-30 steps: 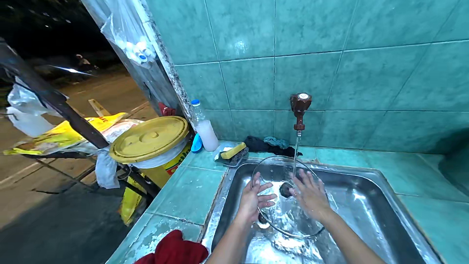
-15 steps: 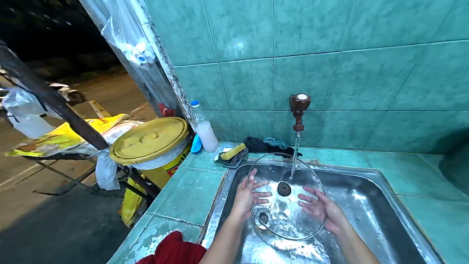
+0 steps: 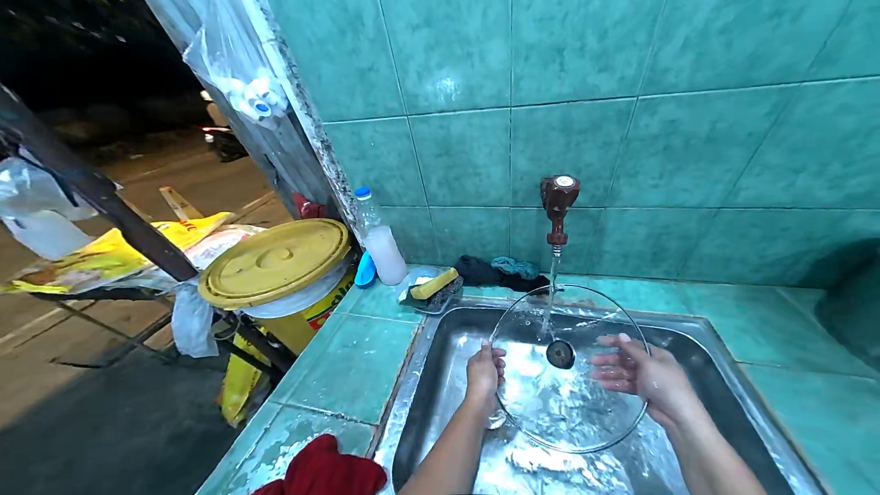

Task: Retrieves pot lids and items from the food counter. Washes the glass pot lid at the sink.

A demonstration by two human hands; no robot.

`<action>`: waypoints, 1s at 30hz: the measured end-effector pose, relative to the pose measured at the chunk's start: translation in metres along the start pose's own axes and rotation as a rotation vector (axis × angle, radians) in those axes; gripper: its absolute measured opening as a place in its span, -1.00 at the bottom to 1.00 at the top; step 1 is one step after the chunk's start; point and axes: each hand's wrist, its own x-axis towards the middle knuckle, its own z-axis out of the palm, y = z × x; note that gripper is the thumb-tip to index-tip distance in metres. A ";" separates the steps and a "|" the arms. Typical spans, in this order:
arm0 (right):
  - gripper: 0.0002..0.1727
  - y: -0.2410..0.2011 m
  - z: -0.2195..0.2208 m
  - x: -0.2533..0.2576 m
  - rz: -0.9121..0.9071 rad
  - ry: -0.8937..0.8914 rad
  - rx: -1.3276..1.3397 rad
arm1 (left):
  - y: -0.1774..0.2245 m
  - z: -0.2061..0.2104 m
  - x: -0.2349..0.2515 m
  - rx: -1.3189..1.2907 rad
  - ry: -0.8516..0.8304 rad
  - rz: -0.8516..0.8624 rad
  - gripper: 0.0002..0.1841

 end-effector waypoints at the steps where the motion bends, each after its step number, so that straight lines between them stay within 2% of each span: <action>1: -0.52 -0.002 -0.002 -0.001 -0.002 -0.003 -0.010 | -0.001 0.002 -0.001 0.062 -0.007 0.032 -0.38; 4: -0.49 0.001 -0.010 0.003 0.009 -0.031 0.007 | 0.003 0.000 -0.007 0.480 -0.031 0.247 -0.57; 5: -0.47 0.005 -0.013 0.007 0.024 -0.047 0.027 | 0.012 -0.001 -0.012 0.665 -0.052 0.292 -0.48; 8: -0.40 0.023 -0.018 0.019 0.057 -0.091 0.088 | 0.035 0.001 -0.035 1.213 -0.118 0.378 -0.03; 11: -0.34 0.043 -0.019 0.028 0.069 -0.129 0.183 | 0.033 -0.003 -0.055 1.480 -0.209 0.571 0.11; 14: -0.34 0.056 -0.020 0.036 0.078 -0.136 0.260 | 0.024 -0.019 -0.076 1.565 -0.431 0.820 0.05; 17: -0.32 0.062 -0.022 0.043 0.097 -0.161 0.270 | 0.028 -0.033 -0.081 1.618 -0.671 1.024 -0.34; 19: -0.32 0.061 -0.020 0.043 0.119 -0.210 0.250 | 0.032 -0.043 -0.077 1.522 -0.689 1.233 -0.34; 21: -0.32 0.059 -0.021 0.044 0.137 -0.278 0.265 | 0.040 -0.048 -0.073 1.427 -0.692 1.519 -0.43; 23: -0.23 0.056 -0.022 0.046 0.142 -0.375 0.332 | 0.051 -0.044 -0.076 1.299 -0.714 1.653 -0.52; 24: -0.15 0.053 -0.020 0.046 0.154 -0.389 0.377 | 0.057 -0.040 -0.081 1.231 -0.705 1.624 -0.56; 25: -0.10 0.048 -0.015 0.043 0.167 -0.345 0.412 | 0.064 -0.035 -0.087 1.163 -0.687 1.527 -0.59; 26: -0.08 0.041 -0.007 0.039 0.163 -0.239 0.390 | 0.071 -0.031 -0.093 1.089 -0.667 1.366 -0.61; 28: -0.10 0.036 0.008 0.041 0.124 -0.064 0.152 | 0.088 -0.021 -0.099 0.879 -0.611 0.951 -0.65; 30: -0.34 0.045 0.010 0.052 0.080 0.030 -0.045 | 0.097 -0.014 -0.087 0.533 -0.554 0.550 -0.63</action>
